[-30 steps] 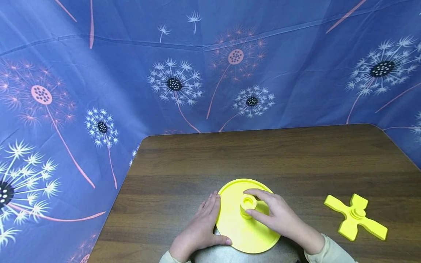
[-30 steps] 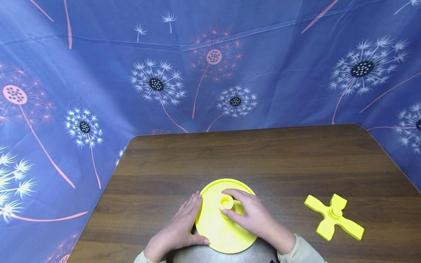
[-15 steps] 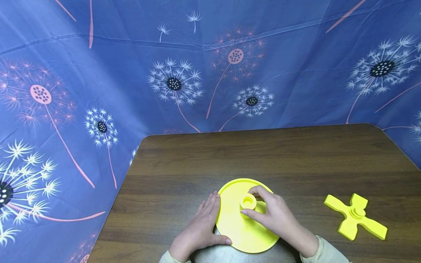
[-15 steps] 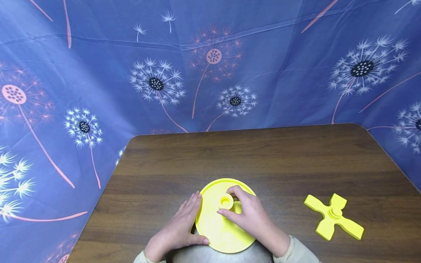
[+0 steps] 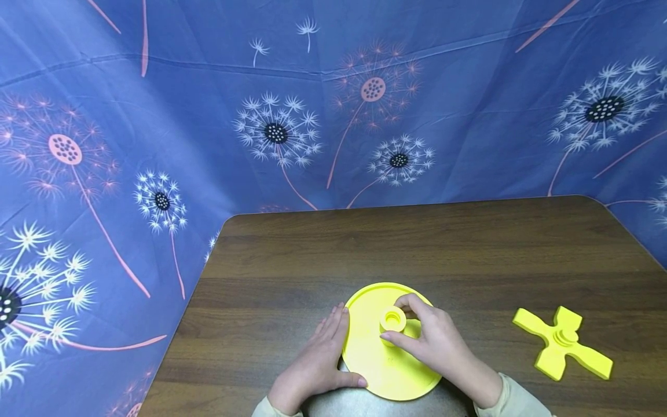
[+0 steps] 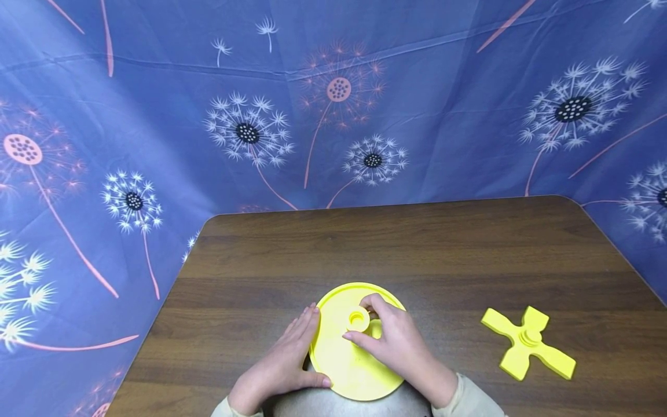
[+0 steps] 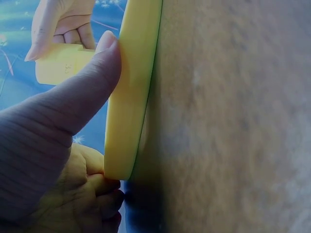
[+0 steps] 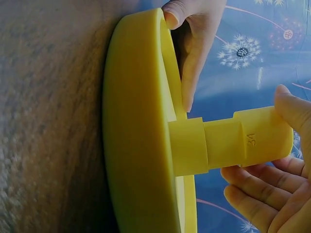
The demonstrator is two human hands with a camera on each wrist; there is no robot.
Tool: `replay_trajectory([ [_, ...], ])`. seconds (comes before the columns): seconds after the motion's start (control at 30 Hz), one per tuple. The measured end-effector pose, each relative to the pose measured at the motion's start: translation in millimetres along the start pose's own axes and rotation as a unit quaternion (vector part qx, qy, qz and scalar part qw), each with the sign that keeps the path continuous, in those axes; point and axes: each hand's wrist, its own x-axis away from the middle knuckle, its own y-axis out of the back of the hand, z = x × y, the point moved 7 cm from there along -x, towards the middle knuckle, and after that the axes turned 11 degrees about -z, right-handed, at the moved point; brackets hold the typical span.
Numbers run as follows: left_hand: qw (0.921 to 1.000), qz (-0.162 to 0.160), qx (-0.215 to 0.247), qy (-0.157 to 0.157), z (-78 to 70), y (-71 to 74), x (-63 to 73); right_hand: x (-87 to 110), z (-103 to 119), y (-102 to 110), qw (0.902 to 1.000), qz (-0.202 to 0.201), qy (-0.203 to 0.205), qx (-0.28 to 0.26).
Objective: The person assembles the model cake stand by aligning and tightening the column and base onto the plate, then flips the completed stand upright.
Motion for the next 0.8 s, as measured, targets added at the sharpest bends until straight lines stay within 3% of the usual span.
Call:
replay_trajectory([
  [0.3, 1.0, 0.002, 0.007, 0.0, 0.5, -0.3, 0.3, -1.3, -2.7, 2.1, 0.9996, 0.027, 0.008, 0.003],
  [0.57, 0.9999, 0.004, 0.01, 0.001, 0.3, -0.7, 0.4, -8.4, 0.7, 2.7, 0.9868, 0.11, 0.048, -0.109],
  [0.8, 0.9999, 0.008, 0.013, 0.005, 1.2, -1.2, 0.6, -7.5, -0.9, 2.6, 0.9851, 0.133, 0.058, -0.092],
])
